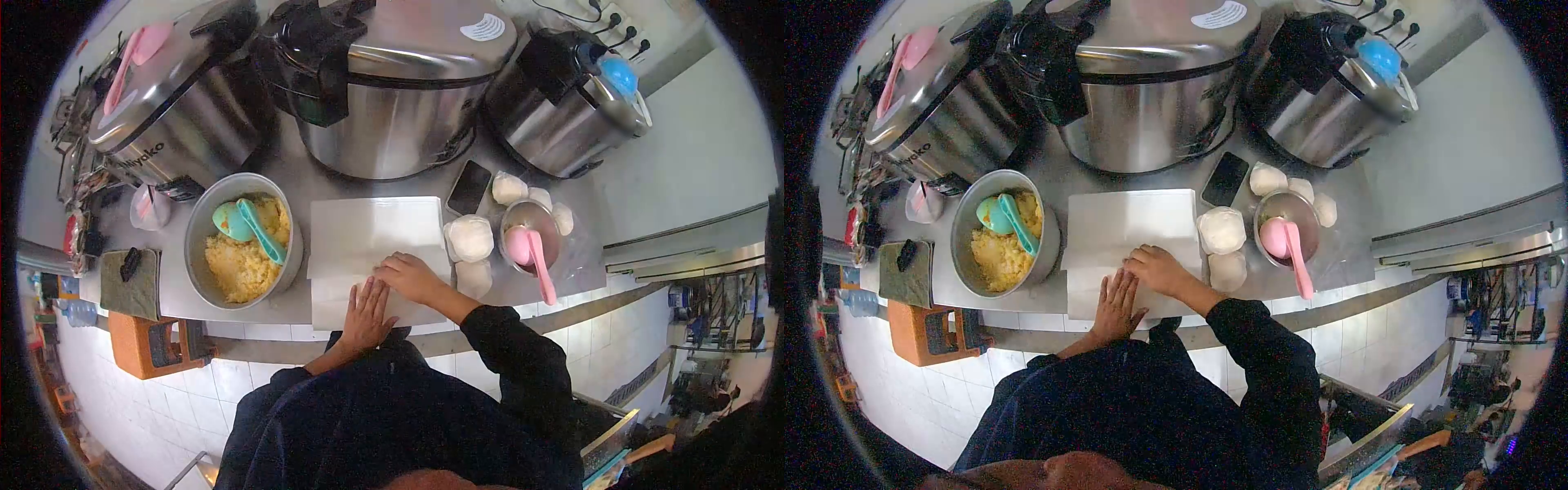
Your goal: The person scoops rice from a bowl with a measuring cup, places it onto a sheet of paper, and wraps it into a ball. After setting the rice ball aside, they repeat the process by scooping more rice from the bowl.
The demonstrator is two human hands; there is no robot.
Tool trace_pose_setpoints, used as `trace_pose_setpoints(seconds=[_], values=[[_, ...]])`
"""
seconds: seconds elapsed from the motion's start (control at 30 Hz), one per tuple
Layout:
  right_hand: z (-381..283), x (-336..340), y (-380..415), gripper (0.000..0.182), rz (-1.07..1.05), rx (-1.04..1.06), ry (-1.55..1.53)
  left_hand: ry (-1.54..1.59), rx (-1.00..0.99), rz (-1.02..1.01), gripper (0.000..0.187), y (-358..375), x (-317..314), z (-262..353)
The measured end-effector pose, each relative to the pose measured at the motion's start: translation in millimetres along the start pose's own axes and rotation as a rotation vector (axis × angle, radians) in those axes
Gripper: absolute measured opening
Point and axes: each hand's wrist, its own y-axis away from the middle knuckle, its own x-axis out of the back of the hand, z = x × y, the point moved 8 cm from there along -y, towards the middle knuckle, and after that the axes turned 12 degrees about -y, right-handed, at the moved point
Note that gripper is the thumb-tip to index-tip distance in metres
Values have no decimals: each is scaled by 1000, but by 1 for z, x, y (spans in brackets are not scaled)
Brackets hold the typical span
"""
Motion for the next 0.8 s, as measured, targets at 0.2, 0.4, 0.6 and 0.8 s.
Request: trace_pose_setpoints(seconds=[0.2,0.4,0.6,0.8], values=[[-4,3,10,23,64,-52,19,30,64,176,57,-1,29,-11],[-5,13,16,17,69,-60,-96,-94,-47,190,55,-20,25,-23],[97,9,-5,31,-95,-589,-345,-65,-53,144,51,-26,32,-23],[113,-17,-14,52,-647,-657,-340,5,-171,154,50,-34,29,-24]])
